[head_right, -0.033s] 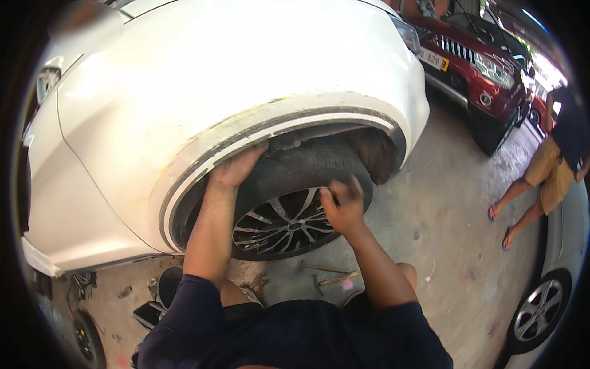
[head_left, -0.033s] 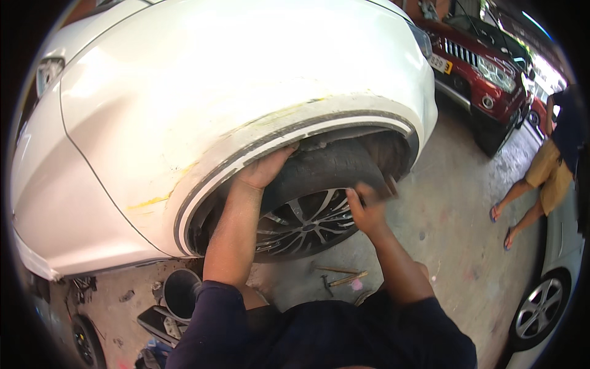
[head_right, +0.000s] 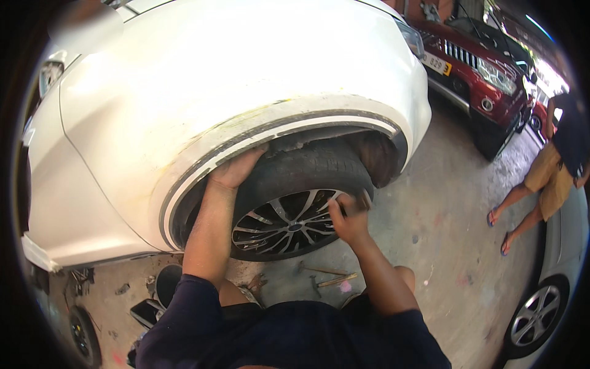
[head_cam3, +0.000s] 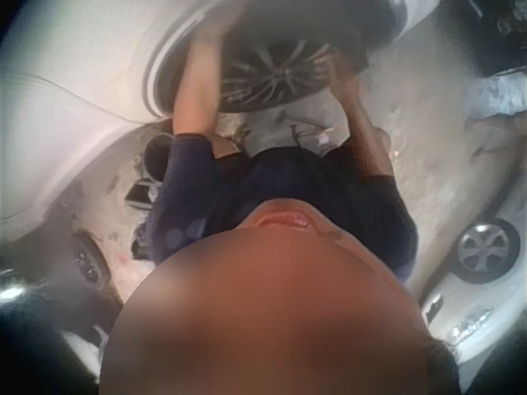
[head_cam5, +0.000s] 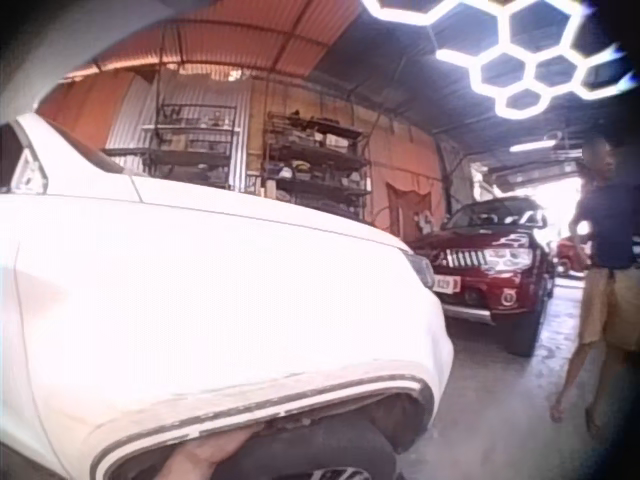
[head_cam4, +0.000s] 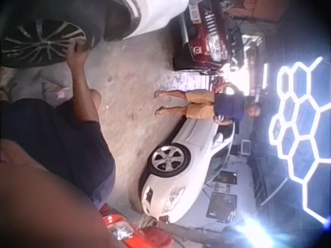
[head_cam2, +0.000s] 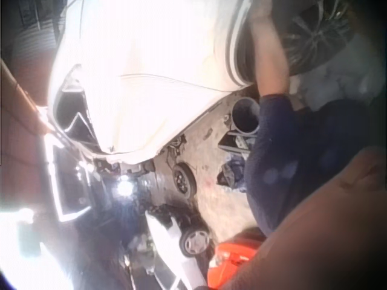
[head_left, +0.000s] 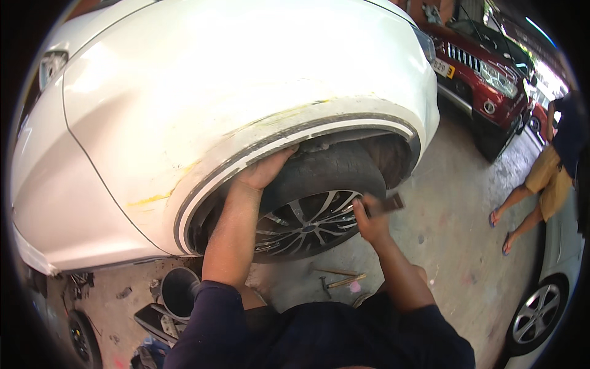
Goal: The person uses a metal scraper to remove material from the wheel arch of a white car. They then switch to a hammer to tap the area, likely to smooth out dents or adjust the metal panel. The task involves repetitive scraping and hammering motions on the same section of the vehicle.
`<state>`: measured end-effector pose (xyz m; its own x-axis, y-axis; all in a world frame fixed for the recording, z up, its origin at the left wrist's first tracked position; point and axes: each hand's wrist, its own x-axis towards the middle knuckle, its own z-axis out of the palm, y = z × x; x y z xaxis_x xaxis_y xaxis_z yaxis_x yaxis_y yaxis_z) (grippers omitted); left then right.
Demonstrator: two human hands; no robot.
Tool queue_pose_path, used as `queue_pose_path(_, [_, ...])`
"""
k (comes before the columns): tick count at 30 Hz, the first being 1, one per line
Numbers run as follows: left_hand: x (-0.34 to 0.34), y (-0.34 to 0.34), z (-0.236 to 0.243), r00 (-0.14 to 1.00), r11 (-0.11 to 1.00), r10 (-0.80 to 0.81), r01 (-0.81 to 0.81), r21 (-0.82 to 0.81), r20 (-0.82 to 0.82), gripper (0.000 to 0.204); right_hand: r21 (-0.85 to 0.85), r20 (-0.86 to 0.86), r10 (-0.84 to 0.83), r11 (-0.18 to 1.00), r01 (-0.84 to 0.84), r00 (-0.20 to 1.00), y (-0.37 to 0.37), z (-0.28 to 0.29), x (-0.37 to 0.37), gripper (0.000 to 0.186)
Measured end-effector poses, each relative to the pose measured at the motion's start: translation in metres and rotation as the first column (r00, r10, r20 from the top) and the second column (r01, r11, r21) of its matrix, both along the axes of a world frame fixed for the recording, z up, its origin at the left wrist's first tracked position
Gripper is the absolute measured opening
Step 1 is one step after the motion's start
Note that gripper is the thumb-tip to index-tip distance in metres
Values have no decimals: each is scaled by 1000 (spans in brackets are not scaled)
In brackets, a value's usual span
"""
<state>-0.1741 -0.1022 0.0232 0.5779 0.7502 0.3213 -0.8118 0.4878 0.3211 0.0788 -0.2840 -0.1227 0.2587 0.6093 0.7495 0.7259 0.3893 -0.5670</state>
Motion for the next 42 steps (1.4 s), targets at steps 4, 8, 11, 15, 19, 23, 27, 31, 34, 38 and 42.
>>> queue_pose_path(4, [-23, -2, -3, 130, 193, 968, 156, 969, -214, 42, -546, -23, -195, 824, 151, 981, -92, -88, 9, 37])
queue_pose_path(8, [-30, 0, -13, 858, 724, 448, -184, 665, -250, 28, -712, -155, -134, 702, -17, 979, -125, -114, -3, 36])
queue_pose_path(11, [-28, 12, -21, 995, 950, -70, 45, 311, 69, 36, -702, -134, 1, 706, -96, 991, -119, -102, -15, 34])
queue_pose_path(15, [-27, 31, -32, 999, 947, 5, -20, 321, 46, 51, -589, -88, 116, 795, -145, 989, -117, -79, -36, 28])
queue_pose_path(19, [-34, 47, -34, 866, 935, -283, 153, 321, 412, 67, -562, -31, 203, 806, -185, 979, -115, -46, -51, 28])
queue_pose_path(23, [-39, 53, -27, 879, 960, -262, 197, 196, 398, 67, -436, 142, 225, 888, -143, 964, -82, 1, -59, 25])
queue_pose_path(27, [-26, 44, -20, 879, 954, -298, 260, 151, 373, 66, -214, 242, 187, 967, -135, 952, -48, 69, -81, 19])
queue_pose_path(31, [-9, 40, -17, 856, 931, -363, 324, 166, 368, 66, 105, 365, 202, 961, -256, 909, -8, 137, -104, 17])
queue_pose_path(34, [-5, 47, -18, 870, 924, -381, 343, 171, 312, 64, 179, 492, 87, 964, -199, 866, 26, 166, -114, 17])
queue_pose_path(38, [-6, 54, -26, 756, 860, -509, 464, 212, 412, 62, 7, 345, 57, 998, -64, 937, 36, 170, -121, 16])
queue_pose_path(42, [-4, 52, -28, 820, 906, -424, 387, 173, 384, 61, 185, 446, 36, 974, -131, 894, 33, 164, -125, 19])
